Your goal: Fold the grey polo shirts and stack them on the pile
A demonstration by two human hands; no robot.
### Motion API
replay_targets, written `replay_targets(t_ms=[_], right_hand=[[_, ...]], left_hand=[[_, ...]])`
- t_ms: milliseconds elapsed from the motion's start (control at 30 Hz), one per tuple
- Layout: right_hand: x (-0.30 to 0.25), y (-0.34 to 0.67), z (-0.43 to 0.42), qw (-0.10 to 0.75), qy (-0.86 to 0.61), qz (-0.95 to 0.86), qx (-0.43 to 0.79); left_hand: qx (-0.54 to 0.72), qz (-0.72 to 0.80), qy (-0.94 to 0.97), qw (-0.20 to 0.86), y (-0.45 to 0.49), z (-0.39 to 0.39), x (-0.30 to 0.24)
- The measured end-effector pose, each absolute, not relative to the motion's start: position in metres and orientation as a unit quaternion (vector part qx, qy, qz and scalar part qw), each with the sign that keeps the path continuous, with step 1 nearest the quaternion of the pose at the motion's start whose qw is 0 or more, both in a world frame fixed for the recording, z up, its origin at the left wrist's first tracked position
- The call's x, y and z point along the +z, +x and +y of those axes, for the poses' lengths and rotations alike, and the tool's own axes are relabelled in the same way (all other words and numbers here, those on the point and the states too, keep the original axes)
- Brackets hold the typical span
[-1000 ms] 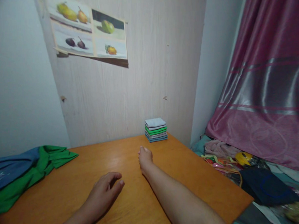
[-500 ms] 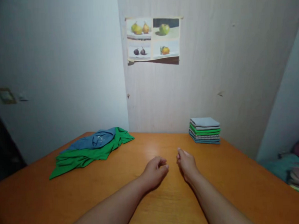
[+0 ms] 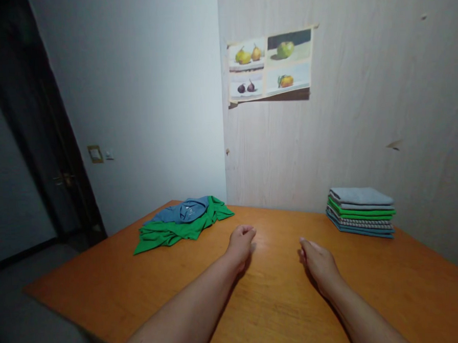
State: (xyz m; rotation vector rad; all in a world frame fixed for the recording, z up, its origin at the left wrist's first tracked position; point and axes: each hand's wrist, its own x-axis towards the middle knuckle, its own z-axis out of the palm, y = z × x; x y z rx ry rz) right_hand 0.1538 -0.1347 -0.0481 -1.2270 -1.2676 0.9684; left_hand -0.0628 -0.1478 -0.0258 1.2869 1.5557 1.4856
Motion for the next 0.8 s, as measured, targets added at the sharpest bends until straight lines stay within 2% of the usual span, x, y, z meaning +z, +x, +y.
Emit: replay_targets(t_ms=[267, 500, 633, 800], right_hand=[[-0.046, 0.152, -0.135, 0.521, -0.521, -0.562, 0.376], [-0.063, 0.153, -0.121, 0.533, -0.485, -0.554, 0.417], [-0.064, 0.153, -0.121, 0.531, -0.479, -0.565, 0.412], [-0.058, 0.151, -0.127, 0.522, -0.488, -0.568, 0.408]], left_hand=[[0.412, 0.773, 0.472, 0.103, -0.162, -0.147, -0.013], [0.307, 0.836, 0.454, 0.017, -0.236, -0.166, -0.015], [0.327, 0.825, 0.461, -0.004, -0.255, -0.164, 0.0], [0.455, 0.748, 0.482, -0.027, -0.28, -0.149, 0.057]])
